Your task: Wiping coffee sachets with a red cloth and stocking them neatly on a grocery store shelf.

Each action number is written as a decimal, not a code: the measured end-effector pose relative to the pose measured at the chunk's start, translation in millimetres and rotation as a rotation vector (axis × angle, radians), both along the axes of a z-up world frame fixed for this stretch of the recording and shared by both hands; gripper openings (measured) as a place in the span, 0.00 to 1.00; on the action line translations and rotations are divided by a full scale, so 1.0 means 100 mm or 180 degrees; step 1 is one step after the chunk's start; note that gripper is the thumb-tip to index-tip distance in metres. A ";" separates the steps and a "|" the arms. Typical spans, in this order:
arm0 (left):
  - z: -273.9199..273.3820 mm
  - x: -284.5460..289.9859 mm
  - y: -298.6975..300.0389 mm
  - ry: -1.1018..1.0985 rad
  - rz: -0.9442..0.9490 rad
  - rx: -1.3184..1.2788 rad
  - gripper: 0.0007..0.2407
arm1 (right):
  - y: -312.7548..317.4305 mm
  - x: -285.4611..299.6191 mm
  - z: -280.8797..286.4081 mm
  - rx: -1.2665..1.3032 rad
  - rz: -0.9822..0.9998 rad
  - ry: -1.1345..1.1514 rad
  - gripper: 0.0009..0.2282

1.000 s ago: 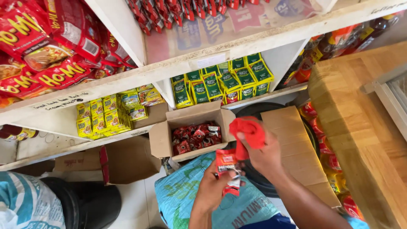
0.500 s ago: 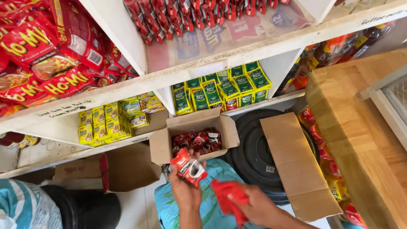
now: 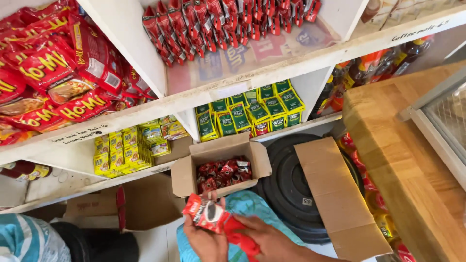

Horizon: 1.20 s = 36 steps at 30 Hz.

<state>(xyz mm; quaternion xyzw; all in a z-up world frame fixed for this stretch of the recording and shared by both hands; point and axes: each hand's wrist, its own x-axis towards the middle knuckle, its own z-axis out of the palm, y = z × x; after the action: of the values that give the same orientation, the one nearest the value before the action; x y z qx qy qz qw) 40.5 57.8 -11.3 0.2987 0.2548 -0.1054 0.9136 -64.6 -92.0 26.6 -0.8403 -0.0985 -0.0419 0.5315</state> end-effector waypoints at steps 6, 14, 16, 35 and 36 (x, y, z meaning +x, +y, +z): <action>0.41 -0.11 -0.35 0.0072 -0.0056 0.1177 0.20 | -0.11 -0.06 -0.56 0.2908 -0.1614 0.1701 0.20; -0.40 -0.36 -0.49 -0.0112 0.0070 0.1992 0.20 | -0.10 0.14 -0.30 0.1389 -0.1134 0.0609 0.24; -0.50 -0.30 -0.42 0.0674 -0.0222 0.3294 0.28 | -0.10 0.13 -0.32 0.0765 -0.0865 0.0826 0.18; -2.72 0.22 0.19 0.0053 -0.1743 0.1654 0.23 | -0.13 0.44 0.14 0.1399 -0.0529 -0.0693 0.24; -2.62 0.28 0.10 -0.0174 -0.1777 0.1617 0.21 | -0.06 0.44 -0.09 0.1374 -0.0369 -0.0652 0.25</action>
<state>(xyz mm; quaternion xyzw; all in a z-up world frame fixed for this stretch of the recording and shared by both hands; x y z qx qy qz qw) 68.3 68.3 -273.7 0.5764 0.1571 -0.2758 0.7530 -20.9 -98.0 18.1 -0.7029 -0.0922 -0.1774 0.6826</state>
